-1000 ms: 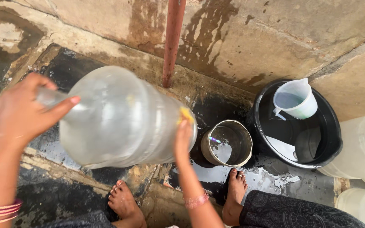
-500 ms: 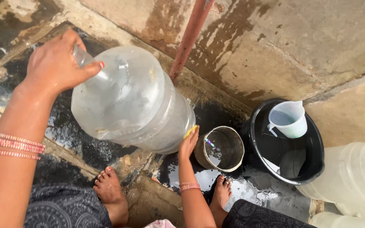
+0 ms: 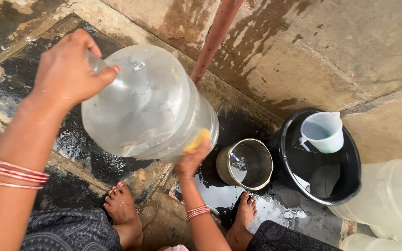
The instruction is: The person cleans a large plastic water jug using a yellow sponge and water, wiping the exterior surfaces and the neck area before rinsing it by shaking water inside the jug.
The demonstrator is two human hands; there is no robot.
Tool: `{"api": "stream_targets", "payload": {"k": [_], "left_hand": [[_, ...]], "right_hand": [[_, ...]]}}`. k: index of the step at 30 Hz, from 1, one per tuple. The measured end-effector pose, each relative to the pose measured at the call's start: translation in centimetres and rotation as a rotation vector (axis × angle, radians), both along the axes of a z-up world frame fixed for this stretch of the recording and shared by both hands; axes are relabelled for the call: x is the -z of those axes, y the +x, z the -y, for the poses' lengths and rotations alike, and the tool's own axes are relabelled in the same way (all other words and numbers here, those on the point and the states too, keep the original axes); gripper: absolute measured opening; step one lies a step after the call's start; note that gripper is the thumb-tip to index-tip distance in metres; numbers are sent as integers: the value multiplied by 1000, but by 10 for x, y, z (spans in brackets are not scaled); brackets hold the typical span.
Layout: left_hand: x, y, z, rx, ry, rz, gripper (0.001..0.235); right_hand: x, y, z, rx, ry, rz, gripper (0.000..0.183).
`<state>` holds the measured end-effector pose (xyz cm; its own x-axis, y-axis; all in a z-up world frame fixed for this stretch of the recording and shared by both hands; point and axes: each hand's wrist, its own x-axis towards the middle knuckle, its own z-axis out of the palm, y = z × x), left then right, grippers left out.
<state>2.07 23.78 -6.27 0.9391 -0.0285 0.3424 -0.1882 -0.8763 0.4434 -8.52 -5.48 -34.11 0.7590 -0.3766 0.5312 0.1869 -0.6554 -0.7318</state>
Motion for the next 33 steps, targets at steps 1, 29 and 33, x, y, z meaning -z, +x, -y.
{"api": "stream_targets", "payload": {"k": [1, 29, 33], "left_hand": [[0, 1, -7, 23, -4, -54, 48], [-3, -1, -6, -177, -43, -73, 51], [-25, -5, -10, -141, -65, -96, 69]], "right_hand": [[23, -2, 21, 129, 34, -151, 70], [151, 51, 91, 156, 1659, -511, 68], [136, 67, 132, 9, 1462, -581, 67]]}}
